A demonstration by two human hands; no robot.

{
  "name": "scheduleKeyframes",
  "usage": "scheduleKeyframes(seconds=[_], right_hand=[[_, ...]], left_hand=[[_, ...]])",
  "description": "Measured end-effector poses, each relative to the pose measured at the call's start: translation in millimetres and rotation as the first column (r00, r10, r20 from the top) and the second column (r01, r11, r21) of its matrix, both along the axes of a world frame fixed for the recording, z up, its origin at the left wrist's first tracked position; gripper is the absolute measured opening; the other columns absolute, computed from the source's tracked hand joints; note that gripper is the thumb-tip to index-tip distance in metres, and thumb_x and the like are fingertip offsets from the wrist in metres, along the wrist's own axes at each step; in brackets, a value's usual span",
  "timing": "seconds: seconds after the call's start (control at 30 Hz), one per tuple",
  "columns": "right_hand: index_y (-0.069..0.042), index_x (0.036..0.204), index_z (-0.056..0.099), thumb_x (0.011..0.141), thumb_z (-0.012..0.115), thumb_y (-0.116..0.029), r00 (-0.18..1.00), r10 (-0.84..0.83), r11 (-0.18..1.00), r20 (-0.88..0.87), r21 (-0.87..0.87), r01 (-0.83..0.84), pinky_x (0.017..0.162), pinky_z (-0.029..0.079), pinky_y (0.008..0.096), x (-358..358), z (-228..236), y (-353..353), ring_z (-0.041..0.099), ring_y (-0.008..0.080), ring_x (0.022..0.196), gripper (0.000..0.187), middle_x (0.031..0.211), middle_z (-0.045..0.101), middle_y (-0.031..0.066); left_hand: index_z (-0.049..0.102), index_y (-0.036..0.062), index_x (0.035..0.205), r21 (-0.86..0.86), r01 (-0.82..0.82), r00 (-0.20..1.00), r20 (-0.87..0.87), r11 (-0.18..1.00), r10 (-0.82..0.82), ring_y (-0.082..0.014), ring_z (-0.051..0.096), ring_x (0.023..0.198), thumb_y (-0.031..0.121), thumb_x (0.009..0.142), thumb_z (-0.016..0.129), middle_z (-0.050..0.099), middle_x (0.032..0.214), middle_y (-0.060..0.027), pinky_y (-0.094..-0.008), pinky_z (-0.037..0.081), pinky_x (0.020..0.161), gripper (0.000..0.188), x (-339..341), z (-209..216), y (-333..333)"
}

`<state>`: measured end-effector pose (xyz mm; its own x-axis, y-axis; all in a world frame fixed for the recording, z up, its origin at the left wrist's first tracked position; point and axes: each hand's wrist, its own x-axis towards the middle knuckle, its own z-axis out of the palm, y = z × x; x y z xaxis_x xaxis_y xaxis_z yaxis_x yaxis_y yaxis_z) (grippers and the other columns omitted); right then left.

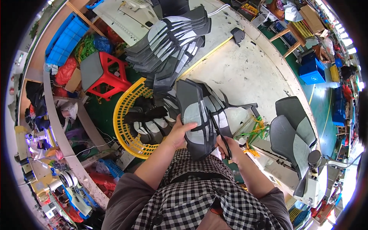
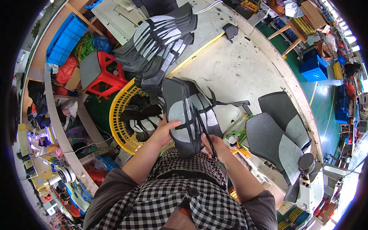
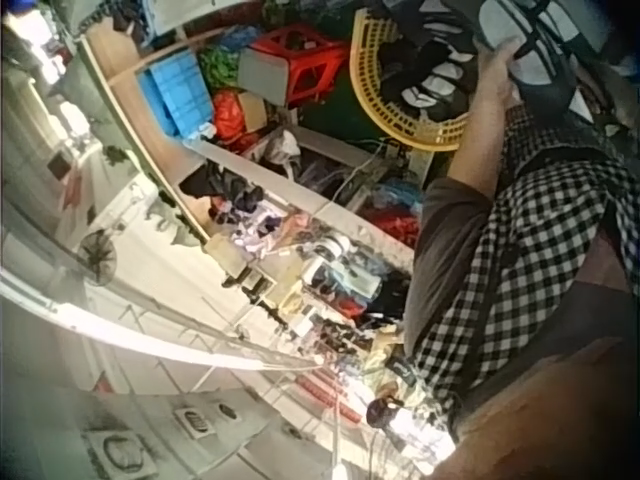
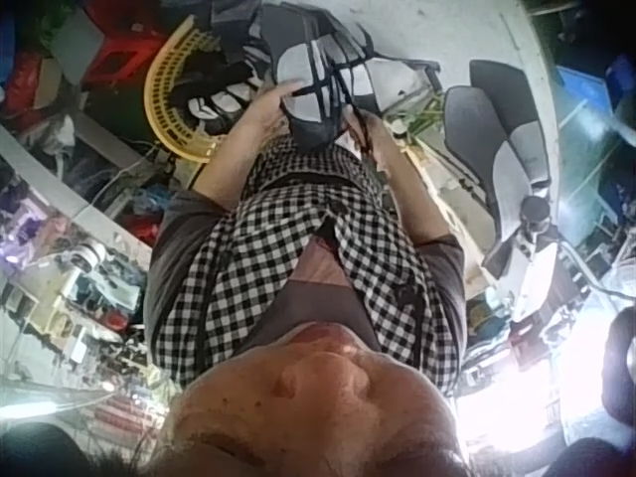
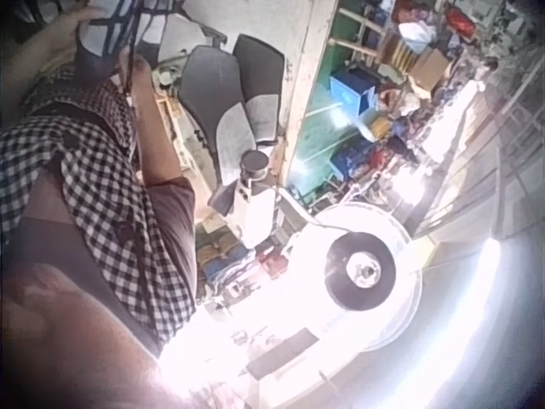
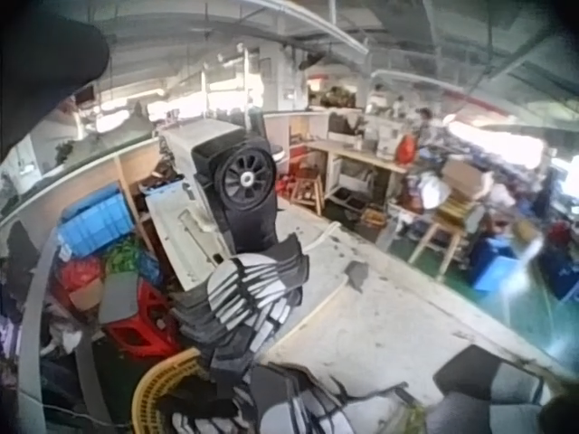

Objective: Trimming excess material from shoe components using scissors and organizing them into a basket.

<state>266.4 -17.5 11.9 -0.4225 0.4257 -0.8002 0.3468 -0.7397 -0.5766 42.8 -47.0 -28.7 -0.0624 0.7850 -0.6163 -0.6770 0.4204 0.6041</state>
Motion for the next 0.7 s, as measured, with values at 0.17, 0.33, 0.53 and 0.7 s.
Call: scheduleKeyframes(seconds=[0.17,0.33,0.53,0.7], right_hand=[[-0.003,0.078,0.049,0.083,0.048,-0.065,1.0,0.008,1.0,-0.01,-0.024,-0.008,0.041,0.035,0.0247,-14.4,-6.4,4.7,0.041,0.0107,0.044,0.062,0.055,0.041,0.0002],[-0.006,0.079,0.051,0.083,0.056,-0.057,0.998,-0.067,0.995,0.002,0.07,0.067,0.037,0.032,0.0224,12.3,1.7,-14.5,0.039,0.0086,0.037,0.051,0.053,0.044,-0.0021],[-0.006,0.081,0.052,0.078,0.056,-0.065,0.988,-0.02,0.999,0.152,-0.043,0.027,0.04,0.031,0.022,31.0,-10.9,1.8,0.039,0.0078,0.042,0.06,0.053,0.039,-0.0031],[-0.006,0.08,0.053,0.073,0.055,-0.072,0.987,0.125,0.989,0.103,-0.098,-0.115,0.043,0.031,0.0214,29.5,-2.0,22.9,0.04,0.007,0.046,0.066,0.056,0.04,-0.0038]], left_hand=[[0.037,-0.0007,0.13,0.055,-0.007,0.997,0.071,0.998,0.003,-0.025,0.052,0.111,0.007,0.072,0.07,0.054,0.12,-0.0124,-0.039,0.041,0.096,0.068,-0.1,-18.2,-0.8],[0.045,-0.001,0.125,0.076,0.029,0.968,0.247,0.997,-0.047,-0.0251,0.056,0.107,0.006,0.075,0.064,0.058,0.116,-0.0119,-0.0387,0.044,0.094,0.054,-12.9,-3.3,-8.9],[0.048,-0.0005,0.123,0.123,0.102,0.952,0.277,0.987,-0.133,-0.0243,0.058,0.105,0.005,0.075,0.063,0.059,0.115,-0.0114,-0.0388,0.044,0.093,0.05,-1.7,-13.8,12.3],[0.053,0.0003,0.116,0.054,0.166,0.934,0.311,0.985,-0.174,-0.0248,0.059,0.1,0.01,0.075,0.063,0.061,0.11,-0.0117,-0.0394,0.045,0.091,0.043,-10.1,-28.6,30.9]])
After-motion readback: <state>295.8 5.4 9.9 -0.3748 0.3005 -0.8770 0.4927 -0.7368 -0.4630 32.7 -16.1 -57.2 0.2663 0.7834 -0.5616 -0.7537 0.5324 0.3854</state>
